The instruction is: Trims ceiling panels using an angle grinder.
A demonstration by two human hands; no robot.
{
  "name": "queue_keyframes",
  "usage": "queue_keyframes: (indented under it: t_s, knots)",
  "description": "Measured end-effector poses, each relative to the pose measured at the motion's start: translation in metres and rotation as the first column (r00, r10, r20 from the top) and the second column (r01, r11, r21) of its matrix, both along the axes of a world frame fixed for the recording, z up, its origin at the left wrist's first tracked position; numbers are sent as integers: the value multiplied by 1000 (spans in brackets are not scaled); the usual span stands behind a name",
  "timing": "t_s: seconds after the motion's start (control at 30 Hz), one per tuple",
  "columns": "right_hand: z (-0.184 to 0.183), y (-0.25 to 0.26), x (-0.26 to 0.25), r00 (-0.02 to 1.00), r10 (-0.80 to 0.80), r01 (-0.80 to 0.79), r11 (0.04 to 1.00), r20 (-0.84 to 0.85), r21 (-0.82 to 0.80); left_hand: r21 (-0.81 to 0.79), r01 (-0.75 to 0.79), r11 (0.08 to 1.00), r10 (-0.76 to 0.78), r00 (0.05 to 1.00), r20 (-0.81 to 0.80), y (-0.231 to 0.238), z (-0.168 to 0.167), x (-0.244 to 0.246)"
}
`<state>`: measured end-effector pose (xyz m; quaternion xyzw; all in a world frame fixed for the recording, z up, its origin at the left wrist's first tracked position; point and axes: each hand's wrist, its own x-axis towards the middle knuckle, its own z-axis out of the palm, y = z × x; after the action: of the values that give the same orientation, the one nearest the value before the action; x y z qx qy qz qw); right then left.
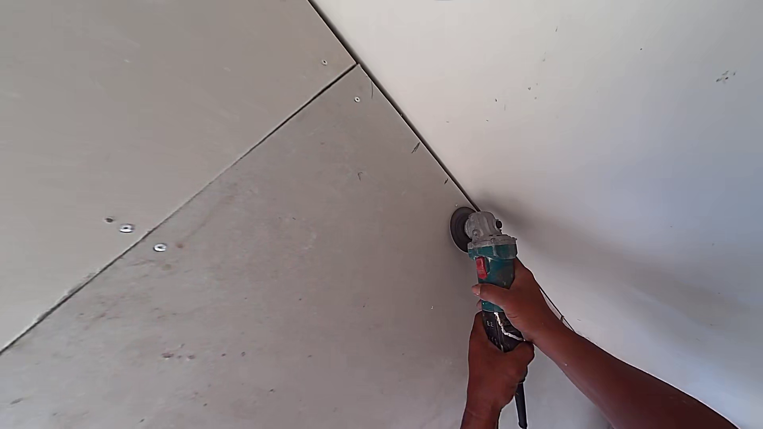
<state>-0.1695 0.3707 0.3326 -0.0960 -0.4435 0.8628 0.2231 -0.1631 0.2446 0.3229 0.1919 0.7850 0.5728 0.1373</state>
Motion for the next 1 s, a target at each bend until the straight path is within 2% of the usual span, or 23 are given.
queue_keyframes:
  t_s: [0.13,0.4,1.0]
  knots:
    - [14,0,0,1000,12,-12,1000,-1,2,32,6,999,-6,1000,-7,-1,12,1]
    - [8,-1,1,1000,-7,7,1000,28,-6,45,23,999,-25,999,45,-1,11,4]
    - [16,0,5,999,36,-36,999,19,-2,62,-1,998,0,1000,16,-2,12,8]
